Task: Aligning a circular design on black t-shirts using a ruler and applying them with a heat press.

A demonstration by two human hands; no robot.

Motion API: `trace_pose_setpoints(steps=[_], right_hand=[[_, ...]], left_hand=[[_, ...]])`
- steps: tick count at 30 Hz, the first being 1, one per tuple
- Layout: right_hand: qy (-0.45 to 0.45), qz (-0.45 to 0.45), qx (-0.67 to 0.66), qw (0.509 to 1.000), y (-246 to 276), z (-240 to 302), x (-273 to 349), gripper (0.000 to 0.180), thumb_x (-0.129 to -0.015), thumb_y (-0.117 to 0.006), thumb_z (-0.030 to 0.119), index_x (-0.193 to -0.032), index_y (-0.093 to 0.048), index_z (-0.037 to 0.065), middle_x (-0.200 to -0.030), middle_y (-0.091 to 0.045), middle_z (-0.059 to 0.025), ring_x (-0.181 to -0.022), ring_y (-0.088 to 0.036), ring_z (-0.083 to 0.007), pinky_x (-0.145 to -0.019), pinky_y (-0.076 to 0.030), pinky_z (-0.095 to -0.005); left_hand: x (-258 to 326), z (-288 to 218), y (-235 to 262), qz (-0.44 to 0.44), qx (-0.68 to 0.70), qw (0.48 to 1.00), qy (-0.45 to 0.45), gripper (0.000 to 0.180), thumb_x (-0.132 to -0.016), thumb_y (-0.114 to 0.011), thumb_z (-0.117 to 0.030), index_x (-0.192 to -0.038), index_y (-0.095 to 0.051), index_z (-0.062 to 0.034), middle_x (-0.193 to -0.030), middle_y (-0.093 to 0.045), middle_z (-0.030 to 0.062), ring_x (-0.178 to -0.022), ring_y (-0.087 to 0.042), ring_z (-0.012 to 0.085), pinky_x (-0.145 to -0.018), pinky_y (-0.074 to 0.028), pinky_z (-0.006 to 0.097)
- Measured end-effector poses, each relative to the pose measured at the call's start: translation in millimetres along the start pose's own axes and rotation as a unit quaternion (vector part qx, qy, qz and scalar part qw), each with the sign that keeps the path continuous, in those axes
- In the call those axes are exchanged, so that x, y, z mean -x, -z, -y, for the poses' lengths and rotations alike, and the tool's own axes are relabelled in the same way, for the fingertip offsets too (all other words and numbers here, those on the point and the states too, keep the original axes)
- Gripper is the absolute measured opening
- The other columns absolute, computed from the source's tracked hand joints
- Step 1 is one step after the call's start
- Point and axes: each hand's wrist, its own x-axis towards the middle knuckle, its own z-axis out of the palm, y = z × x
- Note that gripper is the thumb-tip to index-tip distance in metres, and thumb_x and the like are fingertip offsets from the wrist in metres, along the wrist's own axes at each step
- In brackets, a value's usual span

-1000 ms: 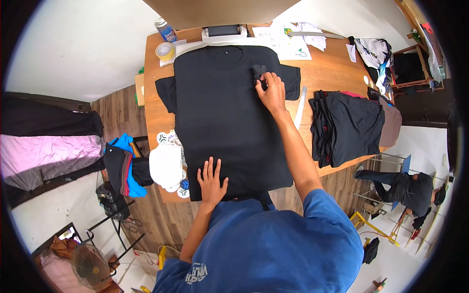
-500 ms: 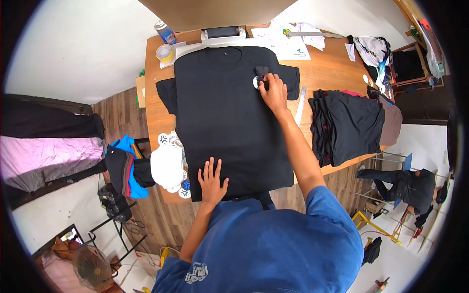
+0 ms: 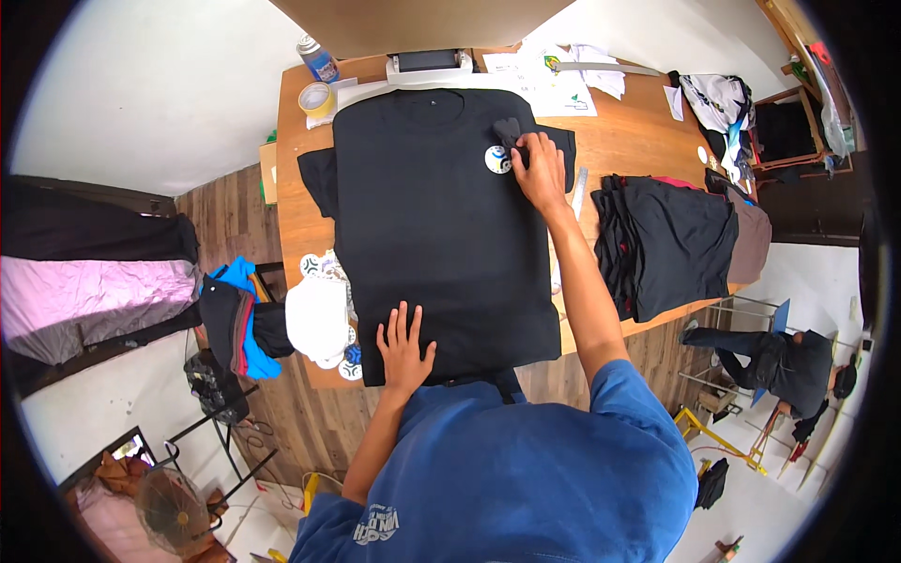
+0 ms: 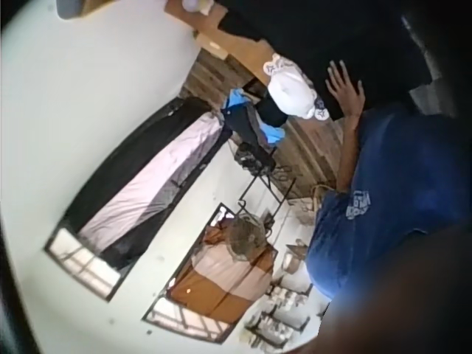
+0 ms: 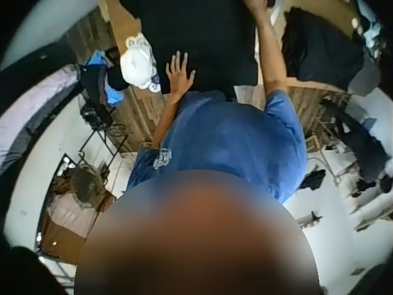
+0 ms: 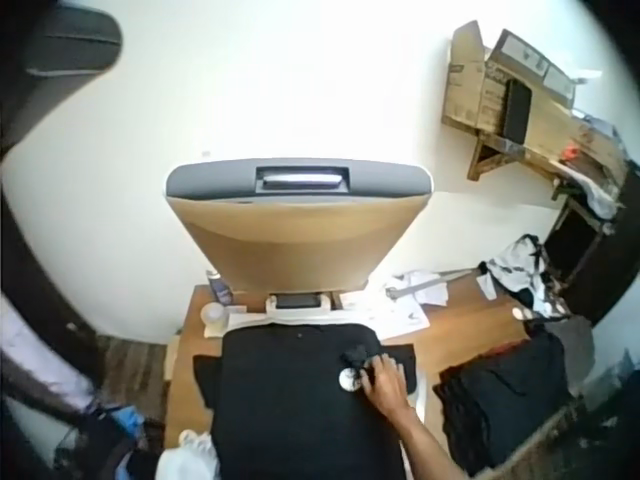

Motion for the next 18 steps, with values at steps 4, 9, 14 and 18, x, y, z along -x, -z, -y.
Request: trace_pose_setpoints(steps=[4, 9, 14, 18], right_hand=[[0.128, 0.043, -0.047, 0.990, 16.9, -8.2, -8.2, 0.019, -0.094, -0.071, 0.010, -0.112, -0.064, 0.010, -0.108, -0.063, -0.0083, -0.104, -0.060, -0.0301, -0.089, -0.042, -0.0414], [0.200, 0.069, -0.062, 0.975, 11.2, -10.8, -11.2, 0.017, -0.095, -0.069, 0.008, -0.112, -0.066, 0.011, -0.115, -0.065, -0.0039, -0.110, -0.060, -0.0267, -0.092, -0.041, -0.0392], [0.160, 0.119, -0.026, 0.980, 4.1, -11.4, -6.9, 0.017, -0.095, -0.070, 0.009, -0.110, -0.066, 0.012, -0.114, -0.066, -0.0011, -0.110, -0.061, -0.0250, -0.092, -0.041, -0.0383], [0.179, 0.111, -0.045, 0.977, 5.0, -11.3, -7.2, 0.015, -0.095, -0.070, 0.009, -0.109, -0.067, 0.012, -0.113, -0.067, -0.0008, -0.108, -0.061, -0.0245, -0.091, -0.042, -0.0383]], left_hand=[[0.4, -0.5, -1.8, 0.029, 0.024, 0.999, -0.007, 0.081, -0.092, -0.070, -0.033, -0.163, -0.035, -0.0133, -0.171, -0.026, 0.0167, -0.155, -0.025, 0.0361, -0.123, -0.017, 0.061], [0.3, -0.9, -2.2, -0.005, 0.005, 1.000, 0.008, 0.081, -0.092, -0.069, -0.032, -0.163, -0.035, -0.0130, -0.171, -0.026, 0.0167, -0.156, -0.025, 0.0365, -0.124, -0.016, 0.061], [-0.3, -1.3, -2.2, -0.002, 0.004, 1.000, 0.009, 0.080, -0.093, -0.069, -0.032, -0.163, -0.035, -0.0130, -0.171, -0.026, 0.0169, -0.156, -0.024, 0.0367, -0.124, -0.016, 0.061], [-0.4, -2.6, -3.6, -0.004, 0.007, 1.000, 0.012, 0.080, -0.093, -0.069, -0.032, -0.163, -0.035, -0.0127, -0.171, -0.025, 0.0174, -0.156, -0.024, 0.0370, -0.124, -0.016, 0.061]])
